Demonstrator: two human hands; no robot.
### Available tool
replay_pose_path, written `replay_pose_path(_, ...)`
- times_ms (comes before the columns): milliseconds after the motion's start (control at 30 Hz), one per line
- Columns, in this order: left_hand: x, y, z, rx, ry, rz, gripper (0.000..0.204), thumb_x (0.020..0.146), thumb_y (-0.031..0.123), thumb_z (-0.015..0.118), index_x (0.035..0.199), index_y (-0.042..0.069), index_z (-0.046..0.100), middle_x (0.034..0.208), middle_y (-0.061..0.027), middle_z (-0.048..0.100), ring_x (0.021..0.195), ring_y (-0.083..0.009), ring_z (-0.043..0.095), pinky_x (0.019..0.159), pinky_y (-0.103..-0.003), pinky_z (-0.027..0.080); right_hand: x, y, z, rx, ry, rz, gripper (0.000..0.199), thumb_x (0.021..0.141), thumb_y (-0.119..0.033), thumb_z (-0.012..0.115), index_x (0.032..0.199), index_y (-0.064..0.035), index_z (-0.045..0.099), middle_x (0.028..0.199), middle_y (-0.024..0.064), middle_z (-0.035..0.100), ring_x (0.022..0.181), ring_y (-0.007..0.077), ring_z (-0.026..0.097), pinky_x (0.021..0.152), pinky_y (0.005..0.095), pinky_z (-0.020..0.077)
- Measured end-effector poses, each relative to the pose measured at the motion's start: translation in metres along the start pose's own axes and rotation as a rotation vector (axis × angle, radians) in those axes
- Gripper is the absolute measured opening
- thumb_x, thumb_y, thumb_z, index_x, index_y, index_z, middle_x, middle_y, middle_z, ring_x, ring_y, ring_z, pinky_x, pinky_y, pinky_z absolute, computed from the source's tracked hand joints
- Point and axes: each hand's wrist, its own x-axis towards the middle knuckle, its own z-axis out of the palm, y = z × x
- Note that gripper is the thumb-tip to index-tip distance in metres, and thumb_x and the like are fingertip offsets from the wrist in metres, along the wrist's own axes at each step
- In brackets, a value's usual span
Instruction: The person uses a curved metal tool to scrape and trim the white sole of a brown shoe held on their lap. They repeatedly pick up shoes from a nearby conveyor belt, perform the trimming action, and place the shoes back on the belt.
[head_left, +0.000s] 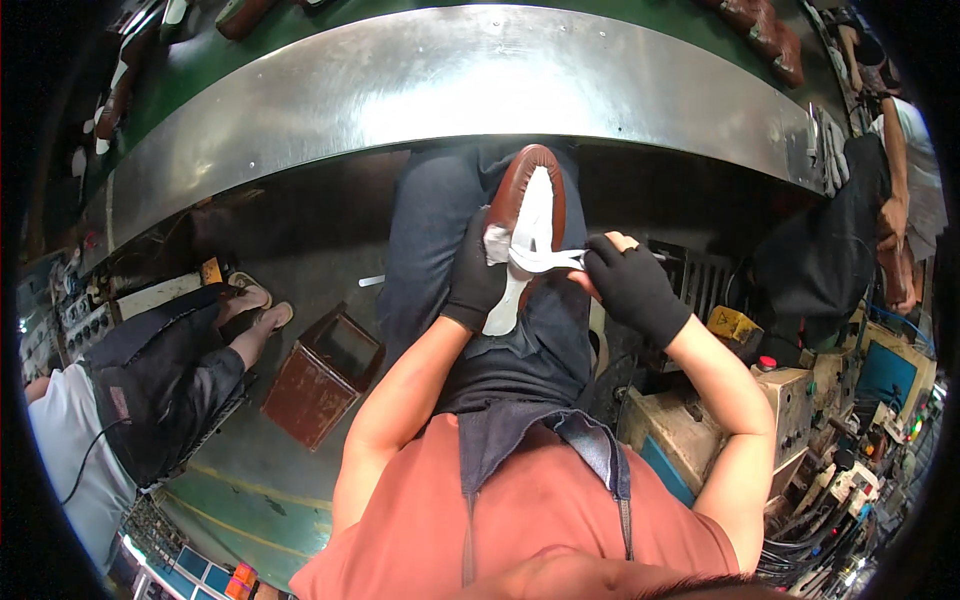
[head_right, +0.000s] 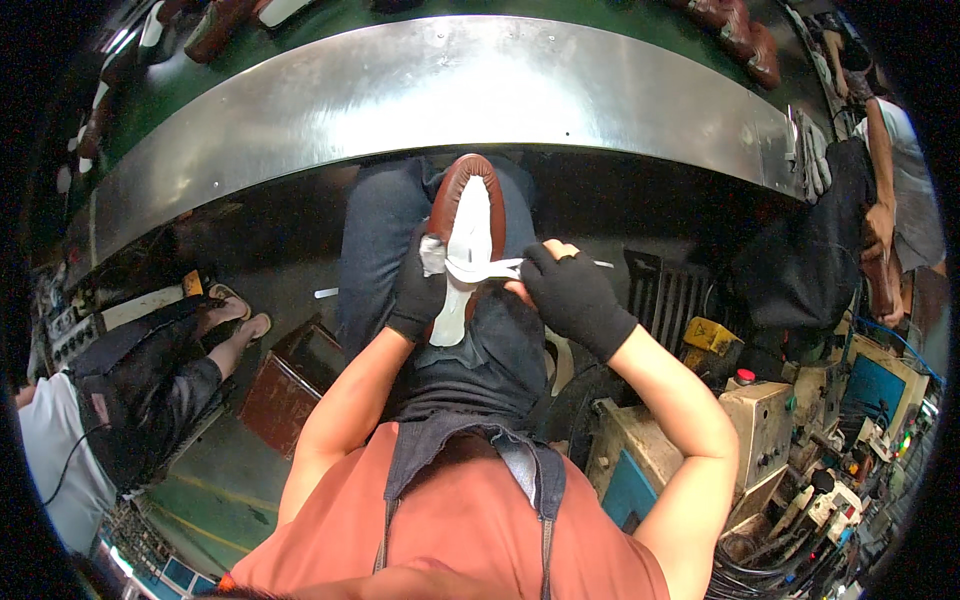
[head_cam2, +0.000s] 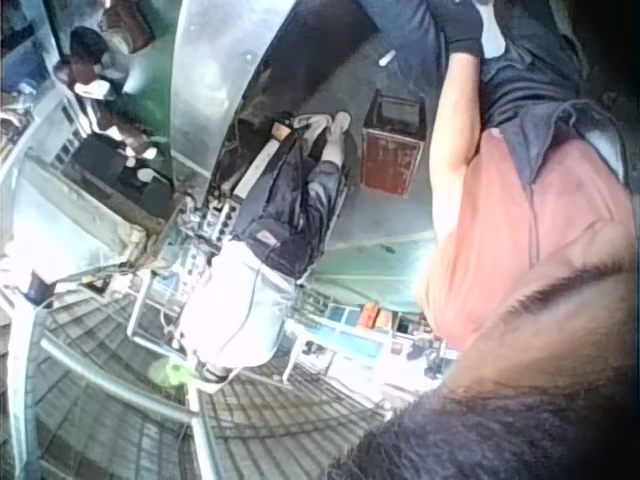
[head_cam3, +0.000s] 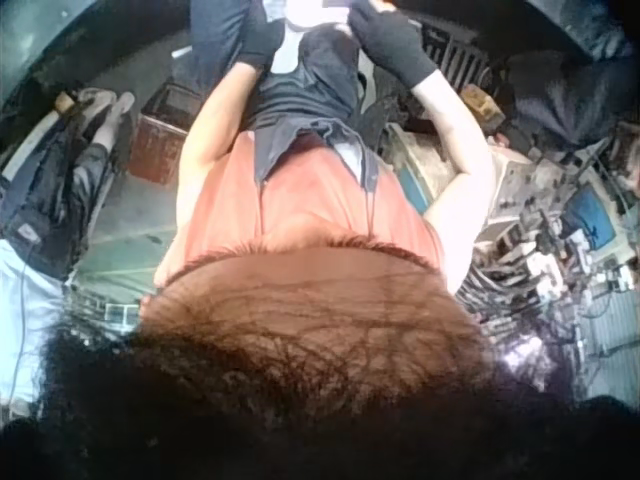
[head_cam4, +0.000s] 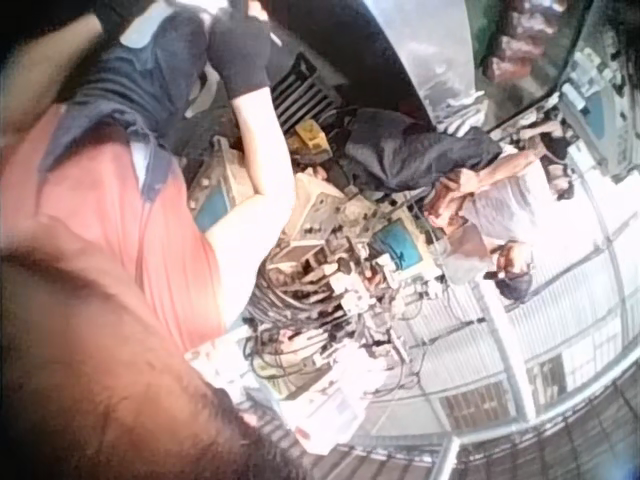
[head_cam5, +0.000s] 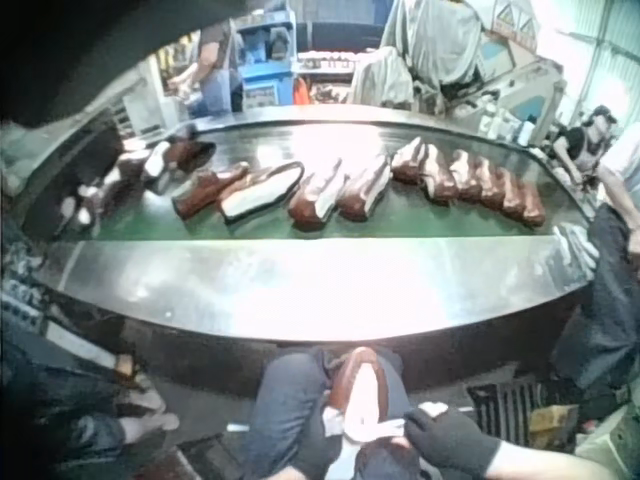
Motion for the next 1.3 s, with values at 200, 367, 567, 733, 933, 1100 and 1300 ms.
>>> replay_pose_path(200,0.004,0.034,-0.008,-0.225,-0.09,-0.199,0.055,0.088,0.021,0.065,0.132,0.002,0.038,0.118,-0.0112,0.055,0.109,-0.0214,0.053,0.095,-0.034,0.042,0.024,-0.056,-0.046,0.326,-0.228,-0.101,0.039,0.089,-0.04,0.058,0.081,-0.0028,0.062,0.082,0.0125,0.06,0.072,0.0278,0.06,0.062,0.0393,0.0514)
replay_pose_path(367,0.017,0.074,-0.038,-1.093,-0.265,-0.688,0.051,0.09,0.032,0.064,0.13,0.004,0.049,0.118,-0.0087,0.059,0.108,-0.0225,0.057,0.097,-0.036,0.045,0.006,-0.024,0.015,0.358,-0.32,0.139,0.036,0.09,-0.04,0.057,0.081,-0.0057,0.058,0.08,0.0151,0.06,0.069,0.0342,0.062,0.059,0.0412,0.0491)
replay_pose_path(567,0.012,0.025,-0.009,-0.28,-0.009,-0.336,0.044,0.091,0.034,0.064,0.118,0.001,0.053,0.113,-0.0111,0.063,0.099,-0.0234,0.062,0.088,-0.034,0.047,-0.051,-0.024,0.03,0.596,-0.325,0.309,0.033,0.092,-0.036,0.057,0.082,-0.0043,0.059,0.07,0.0168,0.057,0.066,0.0374,0.058,0.059,0.0417,0.0457)
replay_pose_path(733,0.015,0.052,-0.008,-0.178,-0.161,-0.306,0.067,0.083,0.033,0.073,0.131,0.001,0.039,0.123,-0.013,0.053,0.115,-0.0214,0.051,0.097,-0.035,0.042,-0.005,-0.034,-0.027,0.728,-0.148,0.212,0.024,0.092,-0.025,0.058,0.084,-0.0023,0.057,0.072,0.02,0.053,0.068,0.0405,0.054,0.06,0.0438,0.0421)
replay_pose_path(933,0.015,0.062,-0.027,0.015,-0.317,-0.069,0.1,0.068,0.023,0.083,0.145,0.004,0.021,0.139,-0.0143,0.038,0.132,-0.0268,0.036,0.109,-0.039,0.031,-0.006,-0.005,0.006,0.725,-0.172,0.471,0.038,0.097,-0.037,0.05,0.088,-0.0013,0.057,0.068,0.0136,0.057,0.062,0.0265,0.06,0.057,0.0375,0.0437)
replay_pose_path(1100,0.025,0.033,-0.039,-0.487,0.022,-0.393,0.066,0.079,0.016,0.071,0.136,0.002,0.038,0.127,-0.0119,0.051,0.114,-0.0238,0.052,0.097,-0.037,0.045,-0.051,-0.053,0.064,1.294,-0.029,1.181,0.05,0.1,-0.048,0.038,0.083,-0.0053,0.057,0.067,0.005,0.06,0.058,0.0128,0.058,0.053,0.0301,0.0459)
replay_pose_path(1300,0.248,0.156,-0.133,-0.169,0.054,-0.308,0.05,0.087,0.041,0.064,0.12,0.005,0.055,0.095,-0.0053,0.062,0.083,-0.0173,0.062,0.074,-0.032,0.053,-0.042,-0.066,0.083,1.242,0.238,1.036,0.053,0.1,-0.043,0.042,0.069,-0.0022,0.055,0.056,0.0044,0.054,0.05,0.0138,0.056,0.049,0.0311,0.0436)
